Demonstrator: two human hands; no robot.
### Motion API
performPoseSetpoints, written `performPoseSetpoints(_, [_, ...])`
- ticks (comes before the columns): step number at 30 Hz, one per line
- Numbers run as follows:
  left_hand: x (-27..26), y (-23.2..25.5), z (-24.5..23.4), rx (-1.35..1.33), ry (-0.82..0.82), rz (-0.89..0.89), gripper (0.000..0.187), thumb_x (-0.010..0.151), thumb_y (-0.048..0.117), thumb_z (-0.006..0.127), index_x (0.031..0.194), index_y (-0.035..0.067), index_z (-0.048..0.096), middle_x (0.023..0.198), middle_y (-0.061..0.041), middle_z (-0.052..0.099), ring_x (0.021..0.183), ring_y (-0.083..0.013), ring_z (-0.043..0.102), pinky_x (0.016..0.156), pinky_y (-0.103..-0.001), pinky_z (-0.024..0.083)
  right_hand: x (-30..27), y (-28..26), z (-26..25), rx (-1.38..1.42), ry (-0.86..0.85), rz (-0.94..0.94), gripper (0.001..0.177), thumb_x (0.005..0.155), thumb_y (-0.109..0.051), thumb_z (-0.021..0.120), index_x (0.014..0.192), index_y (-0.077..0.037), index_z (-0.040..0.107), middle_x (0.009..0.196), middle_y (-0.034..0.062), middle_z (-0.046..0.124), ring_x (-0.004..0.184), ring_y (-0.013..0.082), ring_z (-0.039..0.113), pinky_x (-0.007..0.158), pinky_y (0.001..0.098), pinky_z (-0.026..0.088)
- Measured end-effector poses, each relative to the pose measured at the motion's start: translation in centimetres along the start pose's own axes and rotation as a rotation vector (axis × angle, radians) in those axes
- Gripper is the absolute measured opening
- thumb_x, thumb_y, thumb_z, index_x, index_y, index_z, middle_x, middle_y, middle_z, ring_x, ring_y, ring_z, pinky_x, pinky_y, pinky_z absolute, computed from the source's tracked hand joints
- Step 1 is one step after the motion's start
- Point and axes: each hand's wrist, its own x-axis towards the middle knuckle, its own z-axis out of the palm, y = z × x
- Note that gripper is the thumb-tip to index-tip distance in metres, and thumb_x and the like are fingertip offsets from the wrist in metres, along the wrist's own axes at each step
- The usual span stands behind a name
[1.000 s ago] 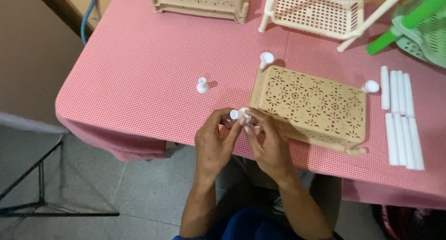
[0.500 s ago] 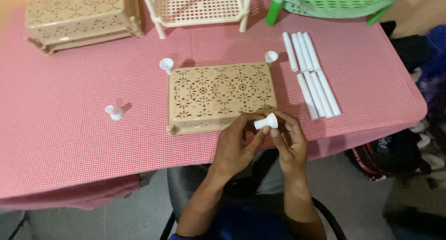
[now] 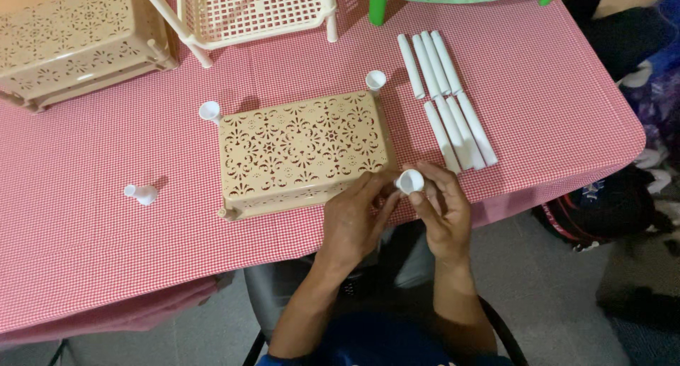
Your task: The person assembles a two-tier white plastic storage rack by inserting four white legs into the bottom basket and stacking a second basket on top. They then attach four white plastic feet to a separate beige tray.
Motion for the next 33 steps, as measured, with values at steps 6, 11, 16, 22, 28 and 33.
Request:
performPoseSetpoints(6, [0.4, -0.5, 0.7, 0.063, 0.089, 0.067, 0.031, 0.092, 0.019, 0.078, 0.12, 0.009, 0.069, 0.092, -0.007, 0.078, 0.066, -0.0172, 0.074, 0.058, -0.031, 0.058, 0.8, 0.2, 0.0, -0.16, 0.029, -0.024, 0.032, 0.105, -0.014, 0.066, 0.134, 0.0, 0.06, 0.129, 0.0157, 0.07, 0.123, 0.0225, 0.068, 0.107, 0.0359, 0.058])
performPoseSetpoints(11, [0.4, -0.8, 1.3, 0.094, 0.149, 0.071, 0.027, 0.093, 0.022, 0.078, 0.117, 0.009, 0.072, 0.084, -0.006, 0.077, 0.064, -0.017, 0.074, 0.055, -0.031, 0.057, 1.8, 0.0, -0.1, -0.383, 0.041, 0.02, 0.032, 0.104, -0.019, 0.067, 0.131, -0.002, 0.065, 0.124, 0.012, 0.073, 0.115, 0.0192, 0.07, 0.101, 0.0324, 0.058])
performPoseSetpoints(16, [0.1, -1.8, 1.9, 0.191, 0.152, 0.051, 0.025, 0.094, 0.025, 0.077, 0.115, 0.011, 0.072, 0.079, -0.005, 0.077, 0.061, -0.0181, 0.073, 0.054, -0.034, 0.056, 2.3, -0.4, 0.0, -0.569, -0.002, 0.056, 0.033, 0.101, -0.023, 0.07, 0.128, -0.005, 0.07, 0.119, 0.0109, 0.074, 0.108, 0.0179, 0.07, 0.095, 0.0303, 0.056])
performPoseSetpoints(22, [-0.1, -2.6, 3.3, 0.27, 0.168, 0.101, 0.041, 0.096, 0.025, 0.076, 0.131, 0.013, 0.057, 0.088, -0.002, 0.077, 0.072, -0.0195, 0.074, 0.06, -0.035, 0.057, 2.5, -0.8, -0.1, -0.692, -0.033, 0.042, 0.034, 0.104, -0.03, 0.066, 0.13, -0.008, 0.07, 0.12, 0.0091, 0.075, 0.113, 0.0184, 0.071, 0.098, 0.0309, 0.057])
performPoseSetpoints(28, [-0.2, -2.9, 3.3, 0.269, 0.128, 0.042, 0.053, 0.093, 0.023, 0.077, 0.138, 0.013, 0.051, 0.091, -0.005, 0.077, 0.072, -0.0235, 0.075, 0.06, -0.037, 0.058, 2.7, -1.2, 0.0, -0.718, -0.119, 0.122, 0.042, 0.103, -0.035, 0.061, 0.137, -0.009, 0.064, 0.123, 0.0109, 0.074, 0.115, 0.0214, 0.071, 0.097, 0.0333, 0.057])
performPoseSetpoints(33, [-0.1, -2.8, 3.4, 0.218, 0.139, 0.041, 0.054, 0.094, 0.022, 0.076, 0.14, 0.012, 0.049, 0.094, -0.004, 0.078, 0.076, -0.0239, 0.076, 0.06, -0.037, 0.059, 3.0, -1.8, 0.3, -0.75, -0.17, 0.198, 0.041, 0.105, -0.035, 0.057, 0.136, -0.01, 0.063, 0.123, 0.0113, 0.075, 0.117, 0.0231, 0.071, 0.096, 0.0342, 0.058])
